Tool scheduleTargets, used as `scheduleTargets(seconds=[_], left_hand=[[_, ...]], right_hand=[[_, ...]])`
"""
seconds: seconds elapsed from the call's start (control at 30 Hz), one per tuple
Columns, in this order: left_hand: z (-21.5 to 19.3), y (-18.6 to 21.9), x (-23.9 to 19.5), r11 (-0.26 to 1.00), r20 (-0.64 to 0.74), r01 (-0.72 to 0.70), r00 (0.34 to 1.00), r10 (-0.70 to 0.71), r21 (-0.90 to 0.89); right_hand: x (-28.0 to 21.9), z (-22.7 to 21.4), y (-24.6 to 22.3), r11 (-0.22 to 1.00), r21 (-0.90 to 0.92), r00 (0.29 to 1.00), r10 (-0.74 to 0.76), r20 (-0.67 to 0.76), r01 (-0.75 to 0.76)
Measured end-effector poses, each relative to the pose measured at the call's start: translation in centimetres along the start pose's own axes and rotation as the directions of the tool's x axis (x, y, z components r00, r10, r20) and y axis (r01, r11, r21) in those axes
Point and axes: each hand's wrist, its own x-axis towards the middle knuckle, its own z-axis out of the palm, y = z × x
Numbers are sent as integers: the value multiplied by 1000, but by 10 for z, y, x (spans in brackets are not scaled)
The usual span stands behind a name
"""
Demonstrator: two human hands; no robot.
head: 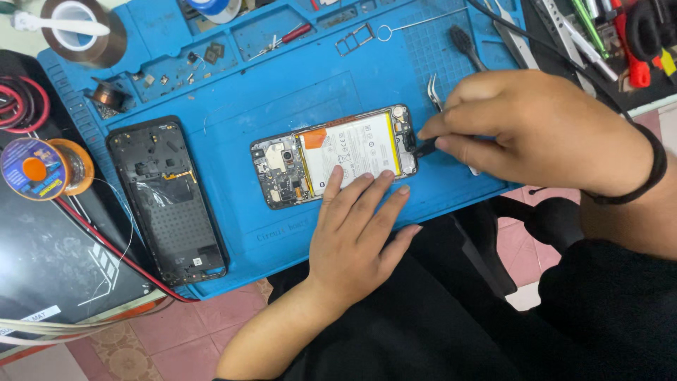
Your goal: The person disassembles a smartphone, removes the back cover, and uses a screwdriver to manipulate internal components near the camera module. The person then reattaches the back cover and continues adjusting internal parts.
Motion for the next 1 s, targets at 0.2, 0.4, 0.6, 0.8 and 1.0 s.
scheduleTargets(seconds=[0.2, 0.4, 0.6, 0.8, 1.0], left_hand=[[2, 0, -1, 1000, 10, 3, 1000, -3, 30], [-1, 3, 4, 997, 44, 4, 999, -7, 71], [0, 4, 5, 996, 58, 14, 998, -19, 85], [2, 2, 3, 996, 44, 9, 999, -13, 83], [2, 1, 2, 997, 40, 8, 999, -11, 77]], right_hand=[[17, 14, 1, 991, 48, 989, -127, 78, 124], [32, 9, 8, 991, 119, 988, -69, 140, 52], [40, 8, 16, 963, 230, 975, -174, 138, 140], [35, 12, 9, 984, 125, 987, -140, 84, 129], [29, 18, 1, 996, 46, 997, -72, 3, 72]])
